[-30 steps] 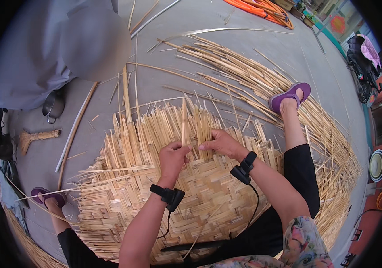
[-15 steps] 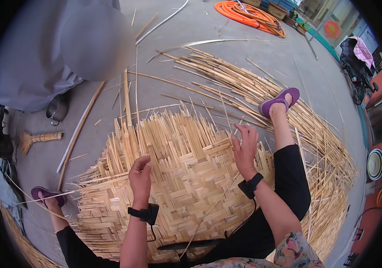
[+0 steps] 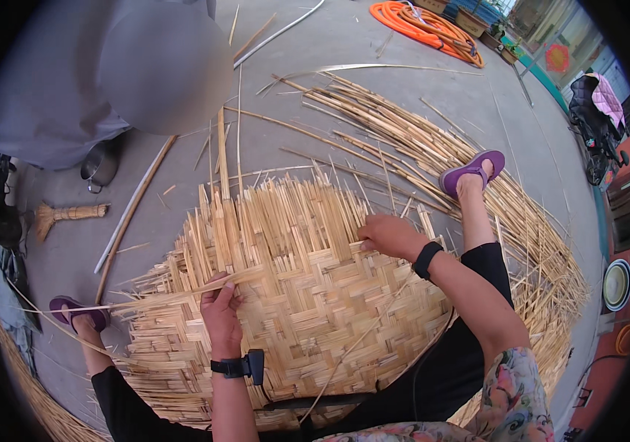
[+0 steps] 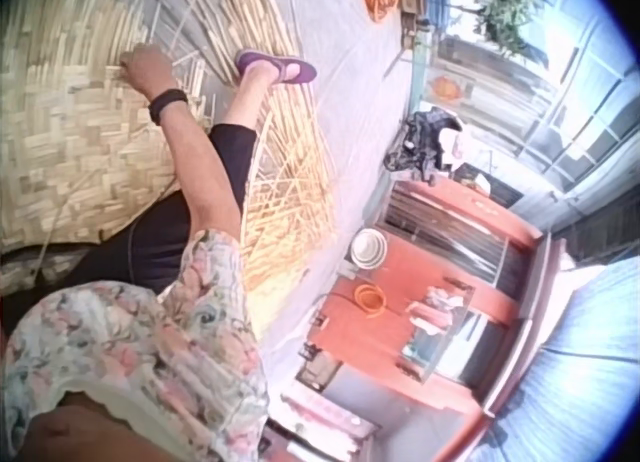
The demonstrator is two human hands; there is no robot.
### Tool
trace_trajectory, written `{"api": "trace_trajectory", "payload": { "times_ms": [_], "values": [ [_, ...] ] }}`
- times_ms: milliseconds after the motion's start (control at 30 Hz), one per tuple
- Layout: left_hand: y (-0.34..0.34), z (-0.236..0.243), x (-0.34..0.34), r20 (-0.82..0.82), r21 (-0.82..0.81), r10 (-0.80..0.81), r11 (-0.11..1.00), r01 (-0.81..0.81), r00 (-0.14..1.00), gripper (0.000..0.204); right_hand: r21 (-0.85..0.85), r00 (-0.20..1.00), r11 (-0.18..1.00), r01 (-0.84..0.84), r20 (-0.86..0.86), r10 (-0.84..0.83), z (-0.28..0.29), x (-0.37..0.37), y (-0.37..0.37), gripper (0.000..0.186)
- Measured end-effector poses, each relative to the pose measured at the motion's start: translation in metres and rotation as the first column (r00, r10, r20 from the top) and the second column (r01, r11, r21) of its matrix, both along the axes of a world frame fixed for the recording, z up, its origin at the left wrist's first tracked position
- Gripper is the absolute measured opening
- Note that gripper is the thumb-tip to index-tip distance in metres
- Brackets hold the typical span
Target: Weaving a mat using thin bamboo or straw strips.
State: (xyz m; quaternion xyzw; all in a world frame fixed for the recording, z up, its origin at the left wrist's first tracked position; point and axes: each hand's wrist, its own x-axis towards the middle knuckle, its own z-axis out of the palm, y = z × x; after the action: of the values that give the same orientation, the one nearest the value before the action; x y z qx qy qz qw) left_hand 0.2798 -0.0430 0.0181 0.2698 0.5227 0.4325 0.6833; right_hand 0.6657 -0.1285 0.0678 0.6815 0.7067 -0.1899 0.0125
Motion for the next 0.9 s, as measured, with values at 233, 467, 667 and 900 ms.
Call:
{"api": "trace_trajectory", "payload": {
  "times_ms": [233,467,667,900],
  "values": [
    [0.008,0.003,0.004,-0.027,-0.131,-0.06,0.99,0.056,0.998,0.031,-0.161,0.91,0.962,0.221,-0.322,-0.263,0.004,0.0,0.008,0.019],
    [0.005,-0.004,0.012,-0.024,-0.132,-0.038,0.991,0.034,0.999,0.024,-0.156,0.922,0.961,0.229,-0.282,-0.266,0.011,0.0,0.014,0.017],
    [0.006,-0.012,0.011,-0.126,-0.053,-0.097,0.994,0.091,0.987,0.022,-0.115,0.984,0.981,0.156,-0.067,-0.164,0.007,-0.016,0.007,0.025],
    [-0.013,0.057,0.031,-0.398,-0.297,-0.685,0.725,0.621,0.61,0.029,-0.446,0.755,0.762,0.469,-0.244,-0.608,0.02,0.032,-0.024,0.021]
  ]
}}
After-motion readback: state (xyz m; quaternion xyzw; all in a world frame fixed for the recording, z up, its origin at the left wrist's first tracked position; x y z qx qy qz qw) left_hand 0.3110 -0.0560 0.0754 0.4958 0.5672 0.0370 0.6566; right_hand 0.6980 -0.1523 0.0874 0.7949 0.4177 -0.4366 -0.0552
